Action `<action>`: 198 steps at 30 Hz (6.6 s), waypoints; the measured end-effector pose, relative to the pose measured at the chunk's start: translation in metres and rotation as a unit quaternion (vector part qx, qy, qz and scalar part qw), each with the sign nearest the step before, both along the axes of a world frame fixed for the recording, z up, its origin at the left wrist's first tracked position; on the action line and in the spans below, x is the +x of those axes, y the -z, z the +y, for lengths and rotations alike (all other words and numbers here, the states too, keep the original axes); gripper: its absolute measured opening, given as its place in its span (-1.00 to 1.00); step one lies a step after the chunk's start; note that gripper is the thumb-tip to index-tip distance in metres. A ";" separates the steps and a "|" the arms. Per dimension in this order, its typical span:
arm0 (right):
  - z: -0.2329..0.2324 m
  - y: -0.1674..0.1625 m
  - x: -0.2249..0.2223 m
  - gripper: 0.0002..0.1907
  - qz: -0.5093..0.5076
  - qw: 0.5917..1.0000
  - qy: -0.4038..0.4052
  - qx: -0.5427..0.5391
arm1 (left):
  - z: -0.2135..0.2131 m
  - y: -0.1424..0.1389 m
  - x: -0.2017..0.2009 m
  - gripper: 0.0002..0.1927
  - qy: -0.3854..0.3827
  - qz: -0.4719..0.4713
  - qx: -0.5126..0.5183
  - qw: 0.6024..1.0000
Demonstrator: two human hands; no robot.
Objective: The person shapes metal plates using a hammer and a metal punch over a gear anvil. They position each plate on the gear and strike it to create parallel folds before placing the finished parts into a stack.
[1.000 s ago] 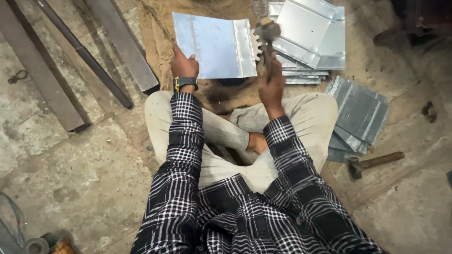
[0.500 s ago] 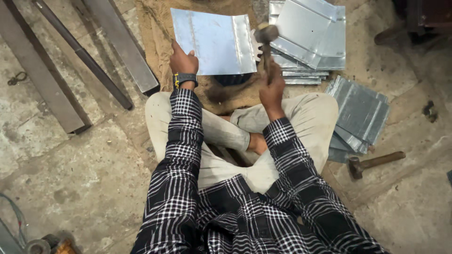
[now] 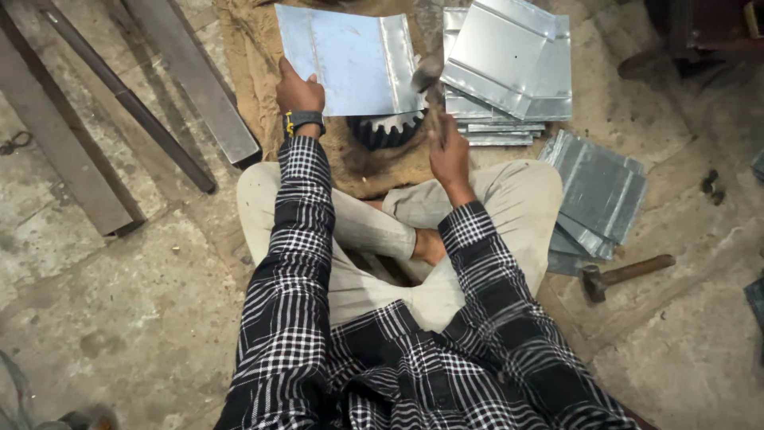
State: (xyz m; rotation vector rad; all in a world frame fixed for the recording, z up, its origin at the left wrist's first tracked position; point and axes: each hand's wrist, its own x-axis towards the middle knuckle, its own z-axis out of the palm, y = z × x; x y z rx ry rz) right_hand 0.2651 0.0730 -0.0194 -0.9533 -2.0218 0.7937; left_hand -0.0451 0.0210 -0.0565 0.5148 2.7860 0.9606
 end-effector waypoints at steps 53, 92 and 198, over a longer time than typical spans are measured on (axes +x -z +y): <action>-0.004 0.009 0.012 -0.57 -0.082 0.992 0.025 -0.088 | 0.017 -0.011 -0.010 -0.27 0.022 0.022 0.026 0.999; -0.014 0.002 0.015 -0.56 0.054 0.994 0.026 -0.088 | -0.031 0.005 0.015 -0.20 0.083 0.012 0.023 0.996; 0.033 0.008 0.046 -0.47 0.124 0.939 0.233 -0.219 | -0.053 -0.075 0.058 -0.68 0.476 0.256 0.161 0.826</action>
